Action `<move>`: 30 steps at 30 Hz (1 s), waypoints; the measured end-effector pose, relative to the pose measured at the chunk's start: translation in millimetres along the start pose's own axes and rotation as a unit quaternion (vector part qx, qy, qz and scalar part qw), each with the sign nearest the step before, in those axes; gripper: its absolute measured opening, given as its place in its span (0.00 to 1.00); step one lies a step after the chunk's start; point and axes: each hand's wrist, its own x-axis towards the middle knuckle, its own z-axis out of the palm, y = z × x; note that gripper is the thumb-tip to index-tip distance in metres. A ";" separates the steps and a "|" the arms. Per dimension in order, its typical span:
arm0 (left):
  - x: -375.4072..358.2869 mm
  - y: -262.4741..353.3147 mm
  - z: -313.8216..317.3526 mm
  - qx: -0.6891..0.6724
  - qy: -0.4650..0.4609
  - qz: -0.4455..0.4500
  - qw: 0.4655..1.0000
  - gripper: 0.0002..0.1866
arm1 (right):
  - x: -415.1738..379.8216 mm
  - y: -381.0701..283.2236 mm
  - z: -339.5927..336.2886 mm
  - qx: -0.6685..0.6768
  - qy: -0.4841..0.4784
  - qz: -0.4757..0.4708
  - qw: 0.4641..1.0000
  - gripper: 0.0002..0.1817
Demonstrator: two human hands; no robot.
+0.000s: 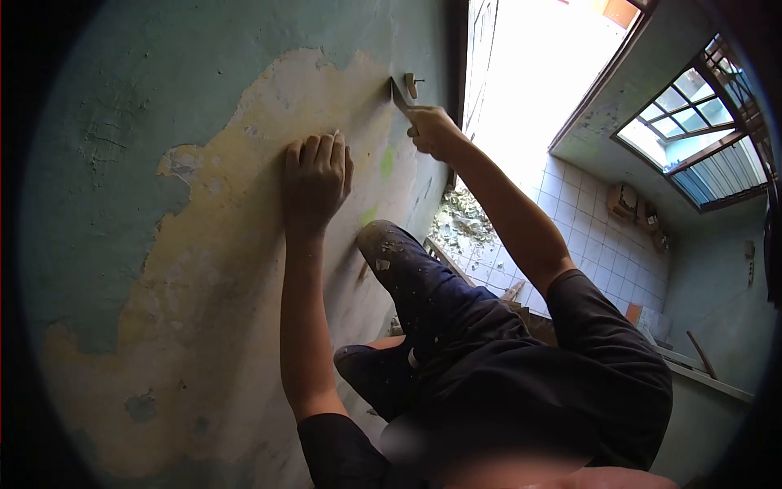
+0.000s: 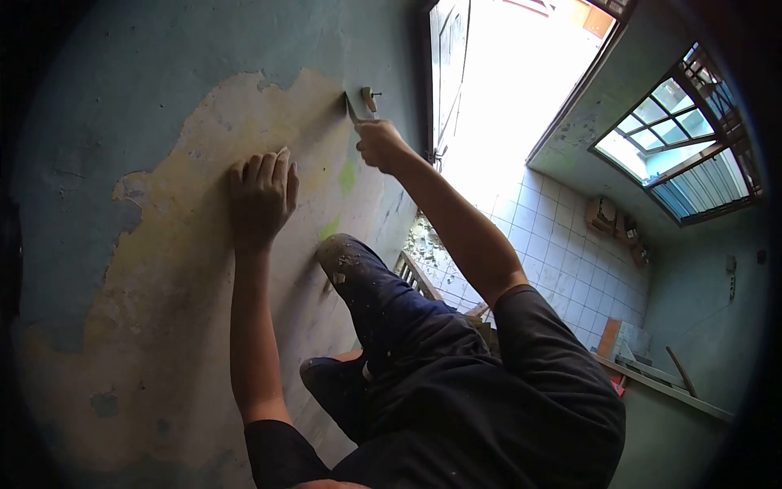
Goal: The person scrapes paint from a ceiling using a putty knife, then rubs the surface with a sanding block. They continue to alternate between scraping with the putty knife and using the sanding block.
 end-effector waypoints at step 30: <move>2.9 -2.0 -3.1 0.001 -0.001 0.004 1.000 0.13 | -35.7 9.5 17.9 -0.082 -0.034 -0.014 0.996 0.07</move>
